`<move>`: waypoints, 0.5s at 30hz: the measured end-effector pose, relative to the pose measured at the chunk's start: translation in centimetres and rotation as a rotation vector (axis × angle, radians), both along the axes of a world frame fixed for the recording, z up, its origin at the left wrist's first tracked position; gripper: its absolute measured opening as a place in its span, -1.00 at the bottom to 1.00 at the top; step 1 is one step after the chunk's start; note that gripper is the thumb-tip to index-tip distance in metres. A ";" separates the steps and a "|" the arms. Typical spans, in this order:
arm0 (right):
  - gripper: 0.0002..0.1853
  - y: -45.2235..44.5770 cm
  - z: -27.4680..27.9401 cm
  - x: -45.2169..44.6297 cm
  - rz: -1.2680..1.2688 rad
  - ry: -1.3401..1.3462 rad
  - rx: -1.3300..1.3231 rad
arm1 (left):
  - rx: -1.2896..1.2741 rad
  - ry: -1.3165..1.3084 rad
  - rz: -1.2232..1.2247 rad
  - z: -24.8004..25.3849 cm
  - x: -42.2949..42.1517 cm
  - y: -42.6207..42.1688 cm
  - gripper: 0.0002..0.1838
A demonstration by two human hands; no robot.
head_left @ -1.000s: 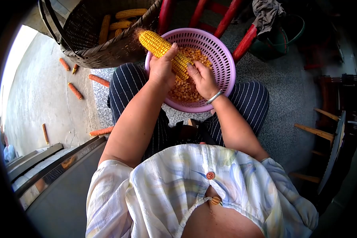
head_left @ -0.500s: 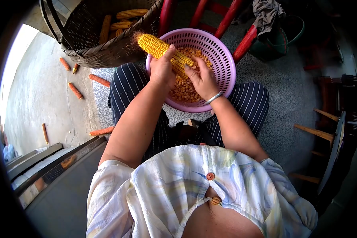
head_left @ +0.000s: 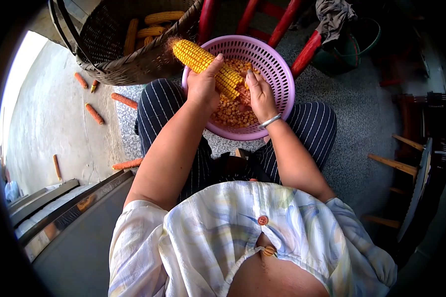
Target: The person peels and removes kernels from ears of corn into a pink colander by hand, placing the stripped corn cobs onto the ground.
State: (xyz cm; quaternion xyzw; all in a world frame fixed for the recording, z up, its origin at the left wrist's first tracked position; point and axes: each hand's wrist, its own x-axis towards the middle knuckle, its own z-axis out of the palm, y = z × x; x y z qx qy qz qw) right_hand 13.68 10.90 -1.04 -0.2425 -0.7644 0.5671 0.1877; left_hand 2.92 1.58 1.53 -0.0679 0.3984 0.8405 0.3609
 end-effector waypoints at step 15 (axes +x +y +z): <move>-0.52 -0.6 0.2 0.0 0.003 0.000 0.179 | -0.009 0.002 0.016 0.3 0.3 0.0 -0.71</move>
